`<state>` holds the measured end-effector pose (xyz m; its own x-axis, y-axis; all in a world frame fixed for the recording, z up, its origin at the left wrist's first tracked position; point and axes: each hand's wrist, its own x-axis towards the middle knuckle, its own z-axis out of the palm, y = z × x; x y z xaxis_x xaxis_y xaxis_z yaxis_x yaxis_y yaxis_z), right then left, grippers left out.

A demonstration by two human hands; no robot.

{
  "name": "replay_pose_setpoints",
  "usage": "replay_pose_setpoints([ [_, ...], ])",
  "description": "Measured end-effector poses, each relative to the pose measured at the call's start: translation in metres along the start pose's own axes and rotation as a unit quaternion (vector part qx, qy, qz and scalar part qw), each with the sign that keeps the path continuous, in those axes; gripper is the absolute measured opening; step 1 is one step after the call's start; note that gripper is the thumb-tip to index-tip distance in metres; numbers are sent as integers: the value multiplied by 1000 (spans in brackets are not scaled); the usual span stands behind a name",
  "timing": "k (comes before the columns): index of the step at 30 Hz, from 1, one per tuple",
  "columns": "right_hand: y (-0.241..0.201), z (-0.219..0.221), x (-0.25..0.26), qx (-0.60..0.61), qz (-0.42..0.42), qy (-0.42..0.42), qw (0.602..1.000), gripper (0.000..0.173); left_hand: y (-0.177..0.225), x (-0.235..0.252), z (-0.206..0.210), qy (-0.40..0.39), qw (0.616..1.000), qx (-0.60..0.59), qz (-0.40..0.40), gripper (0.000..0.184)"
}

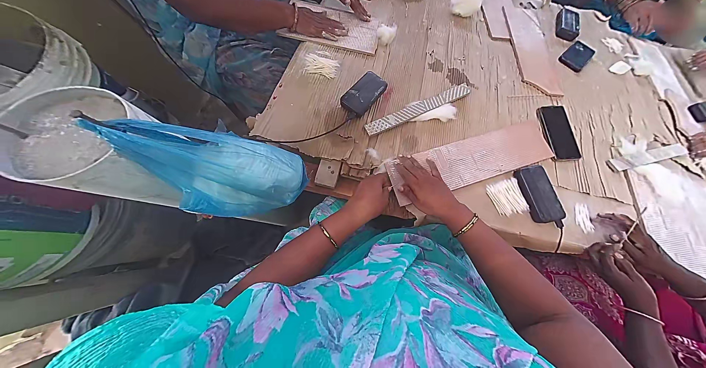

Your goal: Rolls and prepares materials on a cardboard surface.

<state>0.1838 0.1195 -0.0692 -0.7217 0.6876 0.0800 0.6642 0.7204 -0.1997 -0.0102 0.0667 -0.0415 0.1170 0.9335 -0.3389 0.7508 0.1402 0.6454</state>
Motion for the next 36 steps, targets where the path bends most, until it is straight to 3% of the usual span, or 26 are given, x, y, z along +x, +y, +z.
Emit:
replay_pose_setpoints([
  [5,4,-3,-32,-31,-44,-98,994,76,-1,-5,1,-48,999,-2,-11,28],
  [12,1,-25,-90,-17,-56,-138,989,77,1,-17,5,-147,989,-11,3,33],
  [18,20,-27,-60,-34,31,4,999,75,-1,-8,-7,-53,997,-50,-2,30],
  [23,14,-12,-6,-31,2,-10,999,71,-1,7,-12,2,1000,-7,-5,26],
  [26,12,0,2,-33,-23,-37,999,75,-1,9,-9,10,1000,19,7,24],
  [30,6,3,-32,-35,-38,-62,997,79,-1,1,-4,-41,999,32,11,27],
  [34,-1,-17,-79,-3,-38,-135,990,78,2,-11,1,-127,992,-4,-1,31],
  [36,2,-26,-89,8,-34,-129,991,79,2,-13,2,-141,990,-27,-6,32],
])
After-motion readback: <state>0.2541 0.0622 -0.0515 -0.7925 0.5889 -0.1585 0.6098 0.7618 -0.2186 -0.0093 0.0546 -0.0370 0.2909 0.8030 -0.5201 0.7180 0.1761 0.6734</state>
